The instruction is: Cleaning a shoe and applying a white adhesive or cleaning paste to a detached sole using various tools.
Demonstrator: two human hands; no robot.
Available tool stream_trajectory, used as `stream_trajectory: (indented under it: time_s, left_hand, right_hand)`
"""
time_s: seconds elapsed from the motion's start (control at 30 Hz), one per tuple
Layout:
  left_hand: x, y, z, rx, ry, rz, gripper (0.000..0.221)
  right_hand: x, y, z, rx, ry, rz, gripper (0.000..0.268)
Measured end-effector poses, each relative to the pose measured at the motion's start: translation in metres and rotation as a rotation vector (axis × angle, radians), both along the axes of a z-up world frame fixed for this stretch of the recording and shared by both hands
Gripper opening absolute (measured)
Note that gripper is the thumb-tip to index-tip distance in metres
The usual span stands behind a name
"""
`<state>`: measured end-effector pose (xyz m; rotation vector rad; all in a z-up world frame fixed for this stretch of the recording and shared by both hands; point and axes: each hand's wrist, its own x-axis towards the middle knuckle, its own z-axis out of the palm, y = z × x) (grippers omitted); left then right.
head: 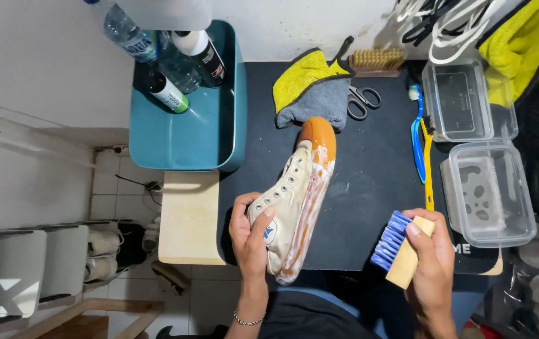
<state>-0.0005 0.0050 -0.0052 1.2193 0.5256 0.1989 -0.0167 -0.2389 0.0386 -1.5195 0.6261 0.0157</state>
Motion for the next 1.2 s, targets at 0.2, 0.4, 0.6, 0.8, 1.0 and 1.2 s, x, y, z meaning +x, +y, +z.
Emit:
stream_trajectory:
  time_s: [0.2,0.4,0.6,0.8,1.0,1.2]
  left_hand:
    - [-0.004,0.01,-0.014,-0.114,-0.076,-0.054,0.027]
    - [-0.001,-0.006,0.001,0.025,-0.038,-0.001,0.025]
    - [-0.006,-0.017,0.001,0.369,-0.068,0.0,0.023]
    - [-0.007,-0.022,0.01,0.424,-0.167,-0.106,0.021]
    - [-0.006,-0.028,0.012,0.573,-0.17,-0.043,0.018]
    - [-0.01,-0.025,0.002,0.672,-0.152,-0.065,0.021]
  right_hand:
    - [0.009,0.004,0.003,0.027,0.07,0.034,0.039]
    - [-0.009,0.039,0.003,-0.023,-0.229,0.172,0.033]
    - [-0.02,0.091,0.014,-0.293,-0.337,0.347,0.032]
    - [0.049,0.066,0.016,-0.287,-0.202,0.195,0.028]
    - [-0.032,0.091,0.003,-0.445,-0.246,0.355,0.04]
    - [0.048,0.067,0.019,-0.367,-0.221,0.223,0.031]
